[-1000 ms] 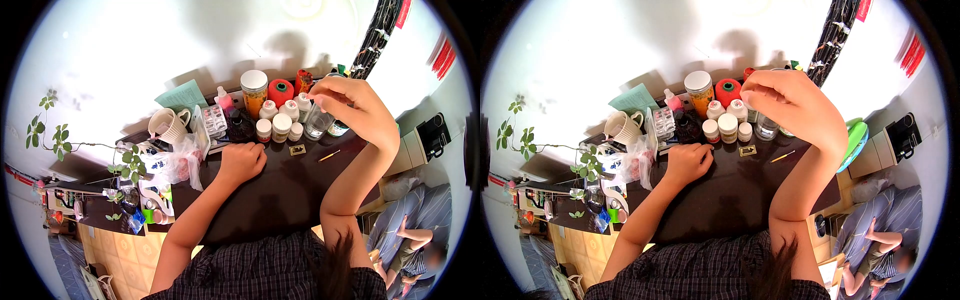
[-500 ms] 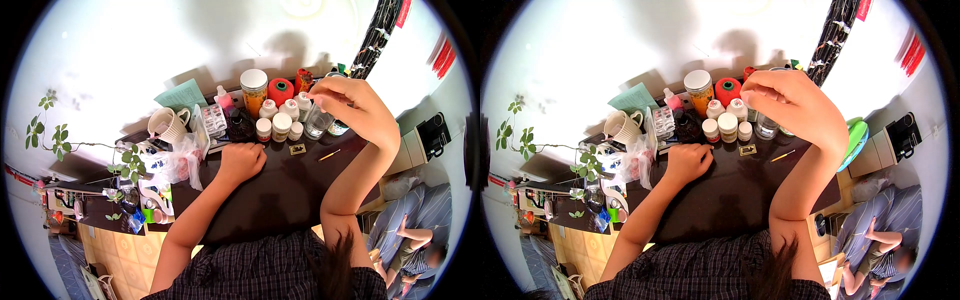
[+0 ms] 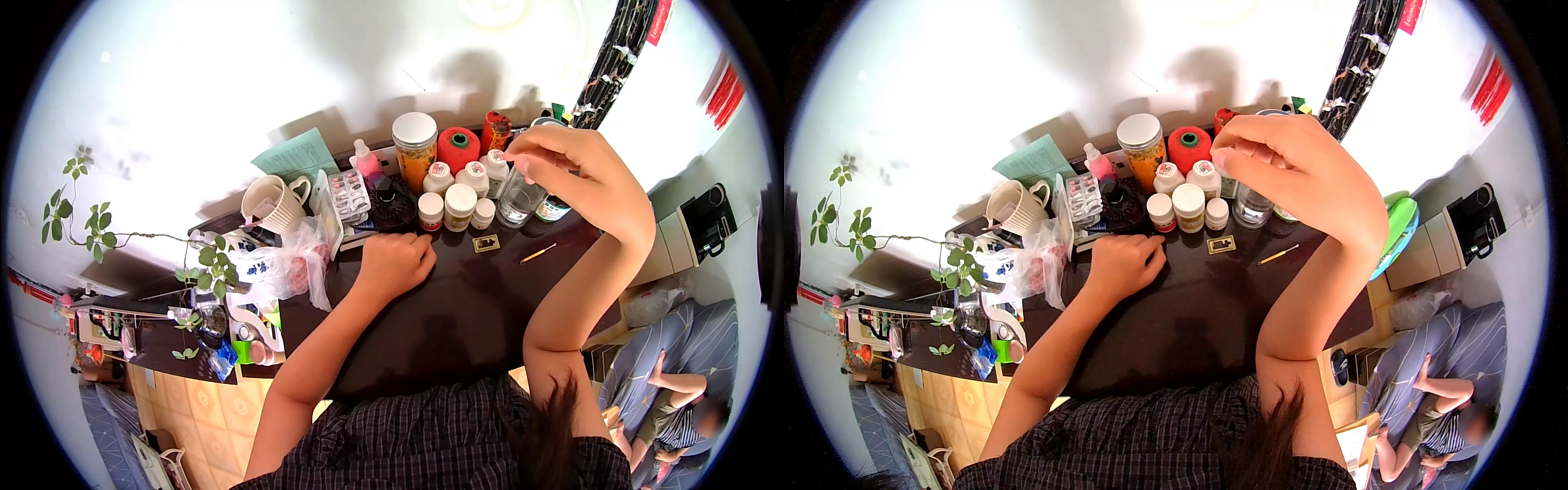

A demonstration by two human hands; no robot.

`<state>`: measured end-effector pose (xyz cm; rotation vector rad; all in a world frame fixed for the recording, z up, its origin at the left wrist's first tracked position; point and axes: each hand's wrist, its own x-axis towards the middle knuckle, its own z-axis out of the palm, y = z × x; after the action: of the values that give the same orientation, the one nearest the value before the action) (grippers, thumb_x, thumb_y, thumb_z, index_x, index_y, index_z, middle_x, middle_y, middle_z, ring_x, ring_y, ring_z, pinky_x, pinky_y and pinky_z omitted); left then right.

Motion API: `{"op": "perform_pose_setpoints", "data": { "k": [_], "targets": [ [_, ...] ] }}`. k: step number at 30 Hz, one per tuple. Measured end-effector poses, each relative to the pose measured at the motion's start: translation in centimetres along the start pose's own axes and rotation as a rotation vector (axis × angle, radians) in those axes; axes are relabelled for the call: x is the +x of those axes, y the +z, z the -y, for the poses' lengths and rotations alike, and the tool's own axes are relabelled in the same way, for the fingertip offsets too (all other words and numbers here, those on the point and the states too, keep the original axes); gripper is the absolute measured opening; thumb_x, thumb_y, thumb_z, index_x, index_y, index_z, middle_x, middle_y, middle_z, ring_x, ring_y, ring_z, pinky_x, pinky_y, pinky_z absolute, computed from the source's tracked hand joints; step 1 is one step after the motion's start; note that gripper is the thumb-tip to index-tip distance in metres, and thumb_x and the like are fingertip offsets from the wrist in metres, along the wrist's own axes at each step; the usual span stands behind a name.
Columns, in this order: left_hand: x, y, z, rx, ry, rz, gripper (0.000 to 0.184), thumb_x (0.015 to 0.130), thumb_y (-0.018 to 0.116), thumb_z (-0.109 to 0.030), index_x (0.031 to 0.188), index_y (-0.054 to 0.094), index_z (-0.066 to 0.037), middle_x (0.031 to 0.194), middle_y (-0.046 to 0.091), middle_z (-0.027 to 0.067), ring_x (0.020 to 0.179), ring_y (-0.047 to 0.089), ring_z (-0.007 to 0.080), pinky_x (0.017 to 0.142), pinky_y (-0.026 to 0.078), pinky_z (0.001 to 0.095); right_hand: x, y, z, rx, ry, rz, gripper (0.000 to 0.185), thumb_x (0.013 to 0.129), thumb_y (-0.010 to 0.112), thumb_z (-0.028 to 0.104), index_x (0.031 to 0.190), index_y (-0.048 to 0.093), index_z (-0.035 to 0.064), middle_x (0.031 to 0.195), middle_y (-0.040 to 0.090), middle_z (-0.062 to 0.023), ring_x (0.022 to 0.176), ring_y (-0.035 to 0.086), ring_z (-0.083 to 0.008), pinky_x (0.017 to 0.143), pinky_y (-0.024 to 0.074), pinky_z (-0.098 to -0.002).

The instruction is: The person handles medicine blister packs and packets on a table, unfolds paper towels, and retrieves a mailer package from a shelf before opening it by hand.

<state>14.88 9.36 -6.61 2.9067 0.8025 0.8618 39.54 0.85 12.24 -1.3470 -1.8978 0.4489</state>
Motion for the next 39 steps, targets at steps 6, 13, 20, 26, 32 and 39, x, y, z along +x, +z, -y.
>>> {"op": "perform_pose_setpoints", "data": {
  "k": [6,13,20,26,32,39],
  "targets": [
    [0.2,-0.2,0.0,-0.004,-0.023,-0.030,0.010,0.078,0.067,-0.017,0.081,0.073,-0.009,0.062,0.063,0.0058,0.053,0.062,0.0242,0.049,0.047,0.0369,-0.1,-0.1,0.1,-0.010,0.007,0.000,0.021,0.093,0.059,0.017,0.092,0.062,-0.0034,0.063,0.047,-0.0066,0.057,0.041,-0.0109,0.053,0.0349,-0.0275],
    [0.2,-0.2,-0.3,-0.034,0.026,-0.024,0.010,0.078,0.068,-0.017,0.083,0.074,-0.010,0.062,0.063,0.0057,0.053,0.062,0.0239,0.049,0.047,0.0367,-0.1,-0.1,0.2,-0.005,0.007,-0.010,0.021,0.093,0.059,0.017,0.092,0.063,-0.0036,0.063,0.048,-0.0078,0.056,0.042,-0.0116,0.053,0.0353,-0.0278],
    [0.1,0.0,-0.2,0.004,0.004,0.004,0.010,0.079,0.067,-0.016,0.084,0.073,-0.009,0.063,0.064,0.0061,0.053,0.062,0.0239,0.050,0.048,0.0367,-0.2,-0.1,0.2,-0.013,0.001,-0.017,0.020,0.093,0.060,0.017,0.093,0.063,-0.0036,0.064,0.050,-0.0082,0.056,0.043,-0.0121,0.053,0.0359,-0.0283],
    [0.0,0.3,-0.1,0.008,-0.006,0.006,0.012,0.081,0.066,-0.016,0.088,0.072,-0.009,0.063,0.064,0.0062,0.054,0.063,0.0237,0.050,0.048,0.0367,-0.3,-0.1,0.1,0.005,0.005,-0.019,0.020,0.093,0.060,0.017,0.093,0.063,-0.0033,0.064,0.050,-0.0081,0.057,0.043,-0.0122,0.053,0.0359,-0.0284],
    [0.3,0.0,-1.0,-0.067,0.059,0.056,0.027,0.084,0.066,-0.020,0.109,0.069,-0.013,0.067,0.062,0.0046,0.055,0.062,0.0228,0.051,0.048,0.0364,-0.3,-0.3,0.3,-0.013,0.027,-0.002,0.022,0.093,0.060,0.018,0.092,0.063,-0.0034,0.065,0.049,-0.0082,0.057,0.043,-0.0124,0.053,0.0358,-0.0284],
    [0.7,0.3,-2.8,-0.028,0.196,0.040,0.034,0.087,0.066,-0.032,0.118,0.066,-0.019,0.083,0.053,0.0042,0.070,0.059,0.0205,0.059,0.046,0.0340,-0.2,0.0,0.2,-0.007,0.003,-0.009,0.022,0.093,0.060,0.018,0.093,0.063,-0.0034,0.065,0.050,-0.0083,0.058,0.043,-0.0131,0.054,0.0367,-0.0281]
  ]
}}
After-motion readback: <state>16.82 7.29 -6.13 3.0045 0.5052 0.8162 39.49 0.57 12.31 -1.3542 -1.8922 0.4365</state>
